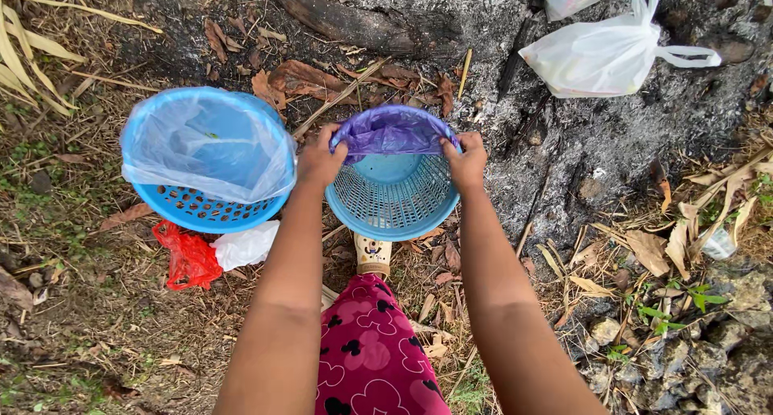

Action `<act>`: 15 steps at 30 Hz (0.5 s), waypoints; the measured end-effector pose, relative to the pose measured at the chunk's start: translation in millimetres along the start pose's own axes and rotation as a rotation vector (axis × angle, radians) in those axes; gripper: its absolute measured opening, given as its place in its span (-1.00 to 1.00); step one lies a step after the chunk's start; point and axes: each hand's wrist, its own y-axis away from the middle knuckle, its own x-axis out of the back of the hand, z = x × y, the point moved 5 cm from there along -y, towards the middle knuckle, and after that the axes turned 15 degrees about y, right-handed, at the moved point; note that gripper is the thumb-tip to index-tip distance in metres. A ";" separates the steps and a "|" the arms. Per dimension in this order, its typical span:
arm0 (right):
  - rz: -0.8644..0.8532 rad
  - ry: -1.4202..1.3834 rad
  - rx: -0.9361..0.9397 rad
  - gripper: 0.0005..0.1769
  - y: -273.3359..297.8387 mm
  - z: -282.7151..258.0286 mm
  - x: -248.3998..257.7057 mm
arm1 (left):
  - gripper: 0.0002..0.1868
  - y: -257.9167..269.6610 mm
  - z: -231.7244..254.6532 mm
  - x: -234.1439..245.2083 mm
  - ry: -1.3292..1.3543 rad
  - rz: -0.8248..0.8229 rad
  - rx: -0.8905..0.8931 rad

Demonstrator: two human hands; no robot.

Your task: The person empties trash from plastic baskets onto the ground and lines the baskets with clean plastic bags by hand.

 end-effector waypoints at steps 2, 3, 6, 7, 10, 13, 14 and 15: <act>0.089 -0.109 -0.101 -0.72 13.7 -8.0 0.1 | -0.48 11.2 -11.7 -5.1 0.082 -0.057 0.312; 0.090 -0.113 -0.102 -0.72 15.7 -12.3 -1.0 | -0.48 14.6 -11.1 -0.8 0.077 -0.056 0.312; -0.007 -0.494 -0.238 -0.67 19.6 -12.5 -8.9 | -0.49 19.7 -7.2 -0.4 0.233 -0.125 0.372; -0.013 -0.504 -0.237 -0.72 21.4 -15.7 -8.1 | -0.51 19.9 -3.3 -0.7 0.286 -0.122 0.356; 0.055 -0.330 -0.154 -0.79 25.1 -36.7 5.1 | -0.52 22.7 3.0 1.7 0.301 -0.097 0.375; 0.169 -0.121 -0.105 -0.72 30.4 -62.9 20.0 | -0.53 28.5 7.2 -5.7 0.229 -0.023 0.377; 0.203 -0.093 -0.134 -0.65 32.8 -67.4 23.5 | -0.54 30.1 5.4 -5.7 0.202 0.034 0.350; 0.202 -0.095 -0.138 -0.65 34.5 -71.7 24.5 | -0.54 32.9 0.6 -8.7 0.198 0.032 0.351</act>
